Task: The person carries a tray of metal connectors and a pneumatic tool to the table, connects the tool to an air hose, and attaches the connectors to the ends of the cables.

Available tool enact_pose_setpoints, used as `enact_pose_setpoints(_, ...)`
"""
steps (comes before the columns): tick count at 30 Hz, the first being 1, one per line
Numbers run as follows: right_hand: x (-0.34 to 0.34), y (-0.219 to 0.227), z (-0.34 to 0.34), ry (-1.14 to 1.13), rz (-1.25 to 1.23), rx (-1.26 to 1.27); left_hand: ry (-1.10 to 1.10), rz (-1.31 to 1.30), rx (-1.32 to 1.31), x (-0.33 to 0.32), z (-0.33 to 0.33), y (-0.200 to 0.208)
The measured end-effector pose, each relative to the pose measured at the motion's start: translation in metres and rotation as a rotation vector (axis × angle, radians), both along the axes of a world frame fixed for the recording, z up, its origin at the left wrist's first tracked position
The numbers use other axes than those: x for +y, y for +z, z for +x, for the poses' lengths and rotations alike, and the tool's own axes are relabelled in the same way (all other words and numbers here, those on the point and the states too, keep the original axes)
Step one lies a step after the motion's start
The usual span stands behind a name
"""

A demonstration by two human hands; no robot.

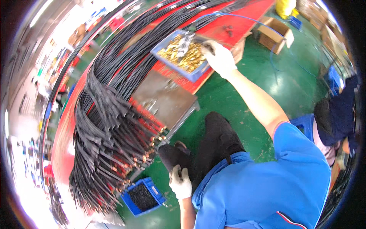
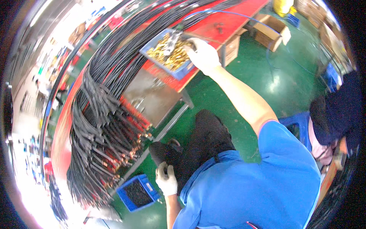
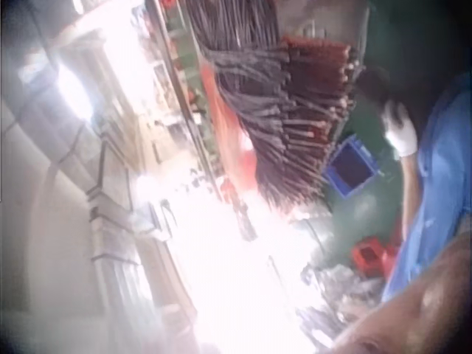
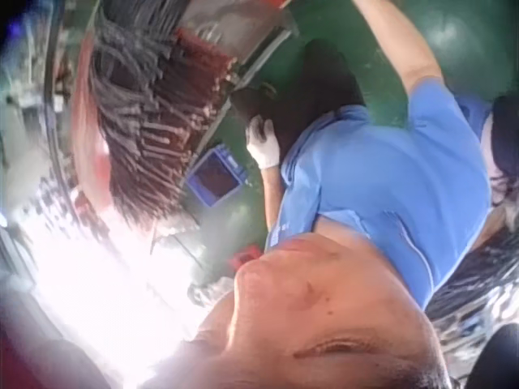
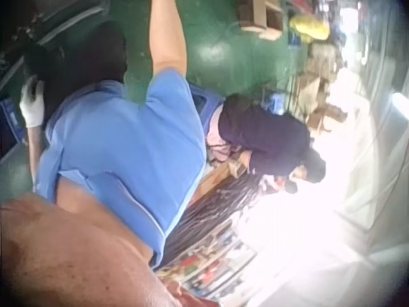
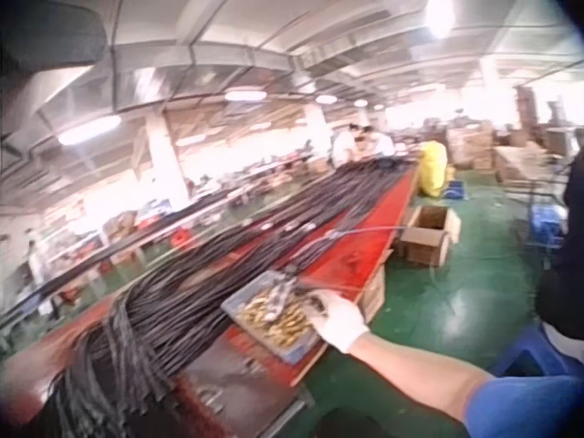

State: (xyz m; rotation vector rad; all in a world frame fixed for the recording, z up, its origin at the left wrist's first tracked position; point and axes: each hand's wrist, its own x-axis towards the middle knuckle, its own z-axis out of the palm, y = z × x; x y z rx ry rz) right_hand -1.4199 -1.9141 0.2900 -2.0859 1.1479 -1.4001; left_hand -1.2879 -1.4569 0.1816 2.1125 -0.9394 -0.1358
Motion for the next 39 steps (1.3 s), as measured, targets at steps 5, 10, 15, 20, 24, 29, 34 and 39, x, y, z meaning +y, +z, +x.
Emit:
enact_pose_setpoints(5, 0.067, -0.017, 0.028, 0.110, -0.106, 0.010, 0.045, -0.075, -0.108, 0.022, 0.028, 0.040)
enact_pose_setpoints(10, 0.136, -0.045, 0.054, 0.271, -0.159, 0.022, 0.112, -0.151, -0.051, 0.030, 0.047, 0.061)
enact_pose_setpoints(15, 0.171, -0.100, 0.042, 0.266, 0.164, -0.040, 0.001, -0.129, 0.073, 0.003, 0.040, 0.022)
enact_pose_setpoints(20, 0.204, -0.228, 0.050, 0.488, 0.522, 0.602, -0.323, 0.011, 0.033, -0.041, 0.025, -0.004)
enact_pose_setpoints(24, 0.237, -0.373, 0.118, 1.196, 0.684, 1.477, -0.487, -0.052, 0.023, -0.072, 0.021, 0.034)
enact_pose_setpoints(29, 0.205, -0.478, 0.078, 1.115, 0.587, 1.182, -0.797, -0.130, 0.012, -0.113, 0.061, 0.082)
enact_pose_setpoints(34, 0.185, -0.408, 0.118, 1.285, 0.429, 0.982, -0.854, -0.108, 0.181, -0.178, 0.089, 0.141)
enact_pose_setpoints(39, 0.135, -0.359, 0.148, 1.285, 0.201, 0.767, -0.854, -0.063, 0.176, -0.185, 0.090, 0.172)
